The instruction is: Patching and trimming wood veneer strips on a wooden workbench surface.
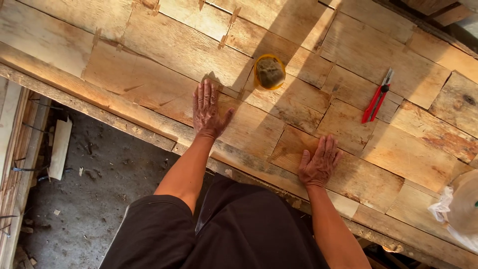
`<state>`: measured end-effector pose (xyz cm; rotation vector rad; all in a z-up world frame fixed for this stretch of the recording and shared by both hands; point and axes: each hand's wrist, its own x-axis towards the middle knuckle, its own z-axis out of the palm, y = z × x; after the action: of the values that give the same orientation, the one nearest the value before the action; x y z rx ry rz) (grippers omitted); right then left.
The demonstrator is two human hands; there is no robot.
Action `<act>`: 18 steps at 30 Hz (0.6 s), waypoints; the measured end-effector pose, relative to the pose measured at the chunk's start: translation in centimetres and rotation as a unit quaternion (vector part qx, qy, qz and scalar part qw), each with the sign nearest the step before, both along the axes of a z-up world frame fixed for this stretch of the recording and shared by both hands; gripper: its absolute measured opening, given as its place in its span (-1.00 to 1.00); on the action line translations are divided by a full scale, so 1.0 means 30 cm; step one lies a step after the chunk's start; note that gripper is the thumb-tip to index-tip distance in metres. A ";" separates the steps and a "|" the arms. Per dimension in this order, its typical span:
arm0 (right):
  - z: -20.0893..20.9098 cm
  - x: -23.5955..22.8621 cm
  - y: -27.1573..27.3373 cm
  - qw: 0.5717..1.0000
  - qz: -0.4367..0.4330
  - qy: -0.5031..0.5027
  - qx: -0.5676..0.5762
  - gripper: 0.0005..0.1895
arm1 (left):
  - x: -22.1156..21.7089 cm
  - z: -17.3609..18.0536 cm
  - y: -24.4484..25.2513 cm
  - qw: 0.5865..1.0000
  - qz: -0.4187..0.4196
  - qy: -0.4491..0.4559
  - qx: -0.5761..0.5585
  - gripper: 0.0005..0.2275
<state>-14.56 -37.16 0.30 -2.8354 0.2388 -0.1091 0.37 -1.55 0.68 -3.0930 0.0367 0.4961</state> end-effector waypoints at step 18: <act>0.024 0.012 0.008 1.000 -0.009 0.001 0.015 -0.26 | -0.086 0.024 -0.145 0.983 -0.172 0.046 -0.044 -0.10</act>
<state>-14.18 -36.91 1.01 -2.8039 0.2650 -0.1064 -2.20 -5.89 1.41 -3.0460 0.5966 0.6314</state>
